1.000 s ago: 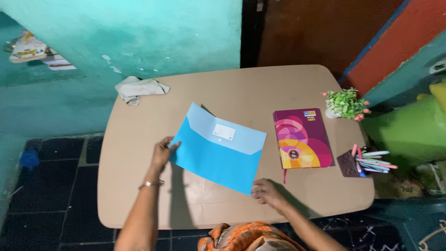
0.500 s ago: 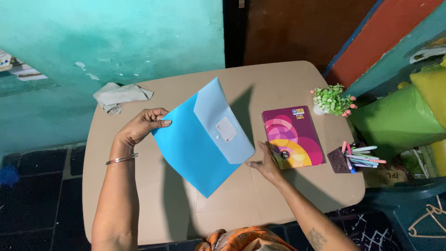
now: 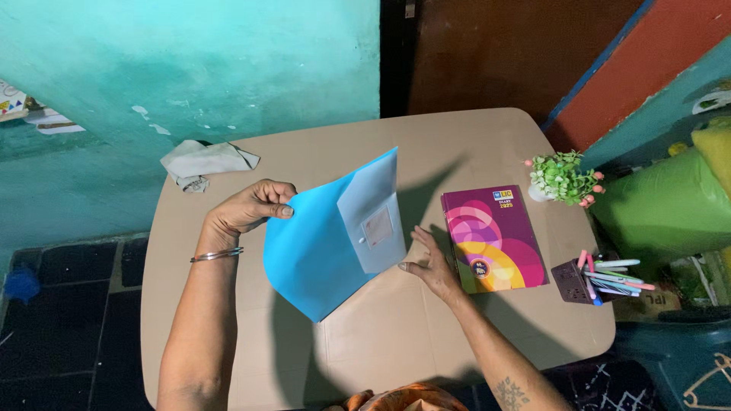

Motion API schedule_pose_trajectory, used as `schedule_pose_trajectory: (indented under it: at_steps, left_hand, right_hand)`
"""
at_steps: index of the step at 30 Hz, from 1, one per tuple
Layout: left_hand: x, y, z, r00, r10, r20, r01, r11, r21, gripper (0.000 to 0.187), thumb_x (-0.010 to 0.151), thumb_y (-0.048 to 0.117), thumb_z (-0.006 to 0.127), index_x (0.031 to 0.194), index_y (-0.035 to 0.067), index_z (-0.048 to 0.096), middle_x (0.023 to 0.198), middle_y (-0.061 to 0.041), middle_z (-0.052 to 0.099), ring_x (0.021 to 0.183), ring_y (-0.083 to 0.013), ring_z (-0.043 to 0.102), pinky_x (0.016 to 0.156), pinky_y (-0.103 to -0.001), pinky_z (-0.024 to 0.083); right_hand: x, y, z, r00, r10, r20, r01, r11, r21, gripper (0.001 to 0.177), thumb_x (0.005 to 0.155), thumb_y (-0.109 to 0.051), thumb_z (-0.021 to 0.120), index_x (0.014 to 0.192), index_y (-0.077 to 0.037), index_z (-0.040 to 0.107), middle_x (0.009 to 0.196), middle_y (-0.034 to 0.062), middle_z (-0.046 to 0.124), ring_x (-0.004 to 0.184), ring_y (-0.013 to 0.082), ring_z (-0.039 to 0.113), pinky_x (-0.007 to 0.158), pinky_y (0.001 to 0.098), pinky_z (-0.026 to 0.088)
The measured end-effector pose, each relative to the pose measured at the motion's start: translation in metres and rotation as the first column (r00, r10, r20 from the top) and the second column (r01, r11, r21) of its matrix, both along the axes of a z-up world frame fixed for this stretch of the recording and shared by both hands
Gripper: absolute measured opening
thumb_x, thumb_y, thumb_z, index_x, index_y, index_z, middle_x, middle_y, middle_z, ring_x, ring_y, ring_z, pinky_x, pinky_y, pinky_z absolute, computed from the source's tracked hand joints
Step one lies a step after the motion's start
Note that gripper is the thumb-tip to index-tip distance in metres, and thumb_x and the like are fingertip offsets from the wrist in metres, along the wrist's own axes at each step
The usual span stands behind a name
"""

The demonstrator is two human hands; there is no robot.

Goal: The person wipes a table with a cloth, then retrieves a pen holder, a small potted plant, a diary, a blue folder, and several documents from a wall shelf. They place these items on the table and arrange them.

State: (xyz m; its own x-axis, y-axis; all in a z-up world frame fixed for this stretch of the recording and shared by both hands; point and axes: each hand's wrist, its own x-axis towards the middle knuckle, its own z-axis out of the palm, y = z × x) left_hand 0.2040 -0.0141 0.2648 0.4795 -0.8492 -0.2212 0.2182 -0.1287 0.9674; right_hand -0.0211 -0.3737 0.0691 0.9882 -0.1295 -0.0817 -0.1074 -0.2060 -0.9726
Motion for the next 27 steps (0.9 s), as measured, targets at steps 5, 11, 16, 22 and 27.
schedule_pose_trajectory:
  at_steps: [5, 11, 16, 22, 27]
  left_hand:
    - [0.012, -0.006, -0.002, 1.000, -0.005, 0.021, 0.007, 0.996, -0.087, 0.018, 0.086, 0.014, 0.083, 0.094, 0.003, 0.071, 0.085, 0.001, 0.074, 0.077, -0.0066, 0.064, 0.078, -0.025, 0.051]
    - [0.014, -0.020, 0.007, 0.998, -0.063, -0.015, 0.060, 0.989, -0.134, 0.019, 0.085, 0.013, 0.083, 0.094, 0.001, 0.071, 0.085, -0.001, 0.074, 0.075, -0.0079, 0.065, 0.075, -0.025, 0.051]
    - [0.009, -0.037, 0.018, 0.991, -0.135, 0.007, 0.134, 0.973, -0.187, 0.023, 0.083, 0.015, 0.085, 0.094, 0.000, 0.072, 0.085, -0.003, 0.074, 0.076, -0.0087, 0.065, 0.074, -0.025, 0.051]
    - [0.005, -0.055, 0.036, 0.981, -0.193, 0.011, 0.191, 0.958, -0.214, 0.025, 0.085, 0.016, 0.086, 0.095, -0.001, 0.071, 0.085, -0.002, 0.072, 0.077, -0.0088, 0.062, 0.073, -0.024, 0.049]
    - [0.000, -0.066, 0.041, 0.983, -0.174, 0.065, 0.184, 0.955, -0.233, 0.029, 0.088, 0.016, 0.085, 0.103, -0.003, 0.070, 0.091, -0.003, 0.074, 0.081, -0.0095, 0.064, 0.076, -0.025, 0.051]
  right_hand:
    - [0.005, 0.014, 0.013, 0.994, 0.056, -0.090, -0.051, 0.997, 0.059, 0.093, 0.077, -0.027, 0.088, 0.158, -0.017, 0.044, 0.145, 0.0146, 0.065, 0.139, 0.0272, 0.056, 0.114, 0.0504, 0.044]
    - [0.012, 0.020, 0.038, 1.000, -0.029, 0.002, 0.029, 0.991, 0.127, 0.110, 0.067, -0.022, 0.091, 0.157, -0.018, 0.027, 0.158, 0.0082, 0.039, 0.146, 0.0265, 0.036, 0.112, 0.0565, 0.037]
    - [0.015, 0.012, 0.055, 0.993, 0.098, 0.071, -0.109, 0.979, 0.170, 0.102, 0.078, -0.023, 0.090, 0.163, -0.013, 0.034, 0.153, 0.0186, 0.060, 0.156, 0.0305, 0.038, 0.127, 0.0547, 0.025]
    - [0.013, 0.013, 0.068, 0.995, 0.040, 0.094, -0.063, 0.965, 0.255, 0.103, 0.072, -0.017, 0.091, 0.156, -0.007, 0.032, 0.152, 0.0091, 0.047, 0.146, 0.0259, 0.038, 0.117, 0.0493, 0.032]
    - [0.005, 0.015, 0.080, 0.996, 0.076, 0.046, -0.088, 0.915, 0.394, 0.049, 0.088, -0.016, 0.079, 0.131, 0.000, 0.061, 0.118, 0.0091, 0.074, 0.110, 0.0183, 0.066, 0.098, 0.0352, 0.052]
